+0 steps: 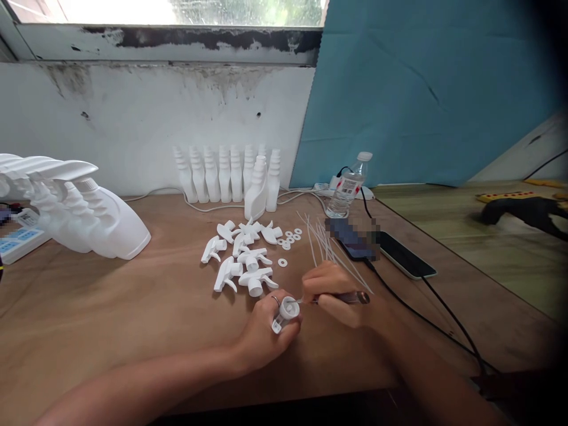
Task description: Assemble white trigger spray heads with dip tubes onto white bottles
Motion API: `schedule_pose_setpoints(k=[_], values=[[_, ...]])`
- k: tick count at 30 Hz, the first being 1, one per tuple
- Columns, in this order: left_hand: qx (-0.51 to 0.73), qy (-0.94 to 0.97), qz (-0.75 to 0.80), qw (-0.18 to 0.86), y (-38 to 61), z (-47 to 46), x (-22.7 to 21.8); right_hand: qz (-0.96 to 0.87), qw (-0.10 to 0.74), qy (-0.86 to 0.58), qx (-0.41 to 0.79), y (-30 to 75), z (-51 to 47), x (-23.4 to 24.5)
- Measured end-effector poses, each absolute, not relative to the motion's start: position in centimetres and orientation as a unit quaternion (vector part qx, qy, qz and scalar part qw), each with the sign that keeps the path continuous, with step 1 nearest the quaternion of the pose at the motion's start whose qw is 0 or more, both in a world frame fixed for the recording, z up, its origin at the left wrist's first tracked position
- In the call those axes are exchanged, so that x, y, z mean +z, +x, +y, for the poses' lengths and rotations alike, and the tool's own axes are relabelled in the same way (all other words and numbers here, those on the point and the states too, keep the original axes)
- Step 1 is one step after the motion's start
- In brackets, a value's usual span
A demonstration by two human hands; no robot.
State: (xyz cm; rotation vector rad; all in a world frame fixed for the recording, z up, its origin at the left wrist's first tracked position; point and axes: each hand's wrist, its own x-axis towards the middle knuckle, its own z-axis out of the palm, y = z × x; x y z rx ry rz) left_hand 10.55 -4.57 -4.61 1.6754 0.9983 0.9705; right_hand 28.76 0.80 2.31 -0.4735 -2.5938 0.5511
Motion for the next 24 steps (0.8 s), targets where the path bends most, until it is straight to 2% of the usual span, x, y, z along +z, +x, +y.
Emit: schedule_pose_setpoints(k=[5, 9, 13, 19, 24], values=[[0.405, 0.691, 0.399, 0.447, 10.5, -4.6, -4.6, -0.850, 0.344, -0.315, 0.244, 27.3, -0.3, 1.5], [0.397, 0.700, 0.399, 0.439, 10.4, -4.6, -4.7, -0.764, 0.397, -0.415, 0.296, 26.2, -0.5, 0.9], [0.401, 0.704, 0.398, 0.431, 10.5, -4.7, -4.9, -0.734, 0.468, -0.431, 0.238, 25.6, -1.0, 0.5], [0.406, 0.702, 0.396, 0.431, 10.6, -4.7, -5.1, -0.737, 0.461, -0.422, 0.259, 24.7, -1.5, 0.5], [0.397, 0.701, 0.399, 0.438, 10.5, -4.8, -5.0, -0.667, 0.467, -0.441, 0.378, 24.0, -0.9, 0.6]])
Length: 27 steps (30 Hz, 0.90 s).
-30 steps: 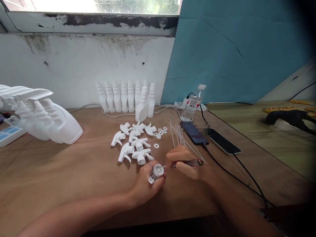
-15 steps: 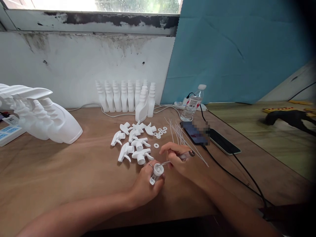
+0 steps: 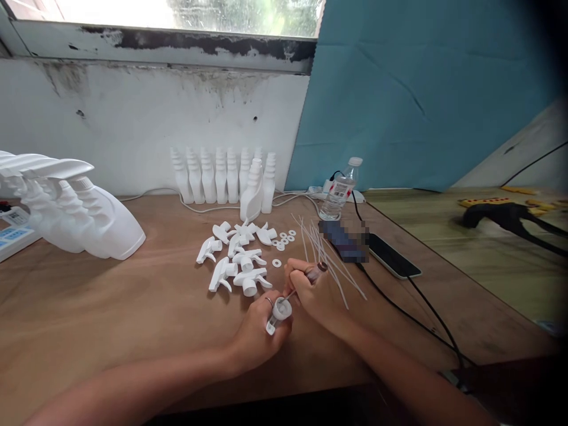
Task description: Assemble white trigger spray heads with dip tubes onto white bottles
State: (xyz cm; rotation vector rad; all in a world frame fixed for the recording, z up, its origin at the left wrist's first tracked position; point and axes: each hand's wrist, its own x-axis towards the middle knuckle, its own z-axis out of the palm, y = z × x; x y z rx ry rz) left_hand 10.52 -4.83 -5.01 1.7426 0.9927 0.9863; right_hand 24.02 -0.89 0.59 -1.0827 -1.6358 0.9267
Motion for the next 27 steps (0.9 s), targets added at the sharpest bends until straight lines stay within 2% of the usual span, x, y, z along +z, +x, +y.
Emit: schedule_pose_setpoints(k=[7, 17, 23, 27], values=[[0.400, 0.664, 0.391, 0.496, 10.6, -4.5, -4.9, -0.551, 0.509, -0.404, 0.524, 24.7, -0.3, -0.5], [0.394, 0.670, 0.383, 0.498, 10.3, -4.4, -5.0, -0.466, 0.572, -0.359, 0.572, 24.4, -0.2, -1.4], [0.377, 0.687, 0.377, 0.492, 10.4, -4.5, -5.2, -0.494, 0.543, -0.357, 0.578, 24.8, -0.1, -0.9], [0.371, 0.693, 0.372, 0.493, 10.5, -4.6, -5.3, -0.502, 0.478, -0.370, 0.619, 25.1, 0.5, -0.6]])
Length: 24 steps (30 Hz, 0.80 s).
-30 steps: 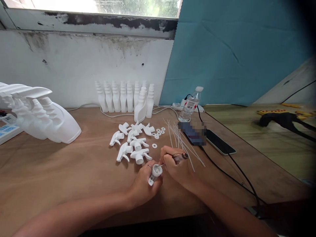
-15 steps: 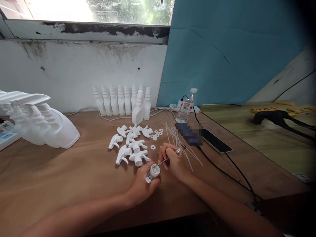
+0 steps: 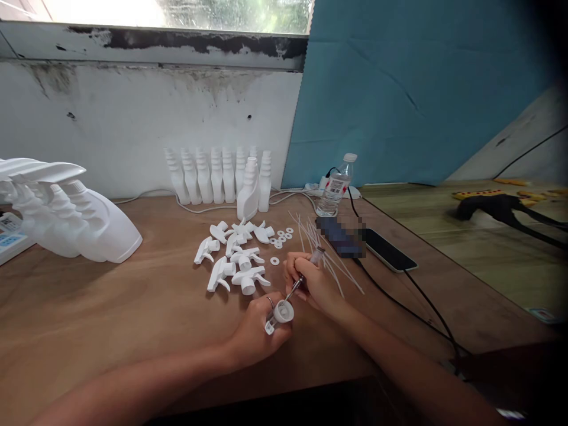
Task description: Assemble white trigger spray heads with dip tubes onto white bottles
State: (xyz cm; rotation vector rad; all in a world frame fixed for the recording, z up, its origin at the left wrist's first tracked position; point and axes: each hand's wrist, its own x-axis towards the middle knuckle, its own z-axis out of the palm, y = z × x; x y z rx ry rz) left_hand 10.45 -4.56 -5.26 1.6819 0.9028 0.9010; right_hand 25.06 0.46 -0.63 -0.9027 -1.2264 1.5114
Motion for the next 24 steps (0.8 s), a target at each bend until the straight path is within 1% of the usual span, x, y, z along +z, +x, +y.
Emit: schedule_pose_setpoints(k=[2, 11, 17, 21, 24], values=[[0.372, 0.696, 0.366, 0.493, 10.5, -4.6, -5.3, -0.481, 0.449, -0.377, 0.652, 25.1, 0.9, -0.7], [0.361, 0.689, 0.343, 0.527, 10.2, -4.5, -5.1, -0.370, 0.387, -0.389, 0.750, 25.4, 2.0, -2.2], [0.366, 0.668, 0.346, 0.548, 10.2, -4.3, -5.1, -0.355, 0.368, -0.357, 0.782, 25.5, 2.2, -3.0], [0.363, 0.667, 0.340, 0.554, 10.2, -4.5, -4.8, -0.344, 0.305, -0.322, 0.828, 25.6, 2.4, -3.7], [0.367, 0.662, 0.341, 0.558, 10.3, -4.4, -4.6, -0.301, 0.272, -0.281, 0.870, 25.9, 3.0, -4.1]])
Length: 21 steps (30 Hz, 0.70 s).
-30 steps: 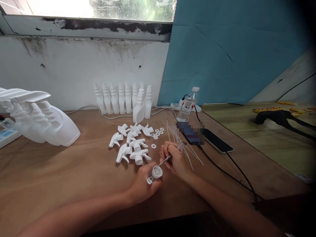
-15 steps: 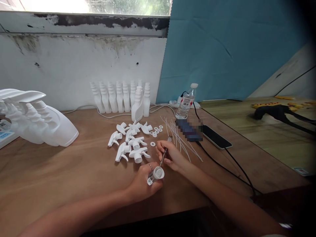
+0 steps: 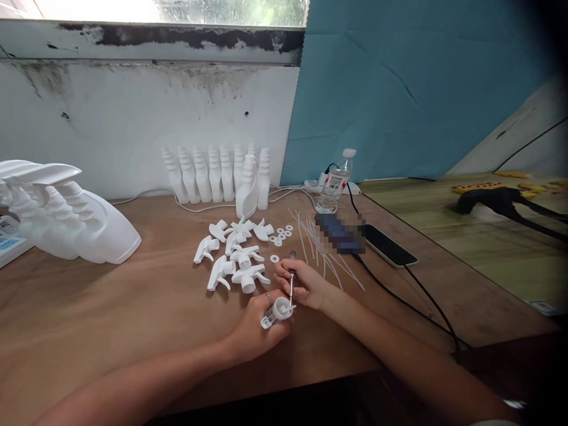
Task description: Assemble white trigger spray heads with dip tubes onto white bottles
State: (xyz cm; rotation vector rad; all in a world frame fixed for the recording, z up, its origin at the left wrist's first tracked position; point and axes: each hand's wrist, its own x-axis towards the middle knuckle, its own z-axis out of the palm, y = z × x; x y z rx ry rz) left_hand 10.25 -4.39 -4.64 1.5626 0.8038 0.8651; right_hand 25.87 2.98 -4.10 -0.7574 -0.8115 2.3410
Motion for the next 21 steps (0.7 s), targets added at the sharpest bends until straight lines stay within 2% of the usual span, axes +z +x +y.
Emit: schedule_pose_setpoints(k=[3, 5, 9, 13, 17, 21], values=[[0.369, 0.665, 0.341, 0.552, 10.2, -4.3, -4.8, -0.231, 0.281, -0.266, 0.893, 26.2, 3.7, -4.1], [0.379, 0.683, 0.338, 0.525, 10.1, -4.4, -4.9, -0.196, 0.337, -0.291, 0.874, 26.6, 4.2, -3.8], [0.444, 0.750, 0.295, 0.391, 9.5, -4.7, -4.6, -0.177, 0.502, -0.388, 0.752, 27.8, 5.4, -3.3], [0.482, 0.798, 0.262, 0.247, 7.9, -3.3, -3.5, -0.186, 0.597, -0.416, 0.660, 28.5, 6.2, -3.6], [0.504, 0.794, 0.328, 0.088, 4.3, 1.0, -3.2, -0.287, 0.621, -0.453, 0.572, 27.7, 6.1, -3.9], [0.479, 0.750, 0.456, -0.010, -1.2, 5.9, -4.1, -0.338, 0.603, -0.459, 0.559, 26.9, 5.7, -4.2]])
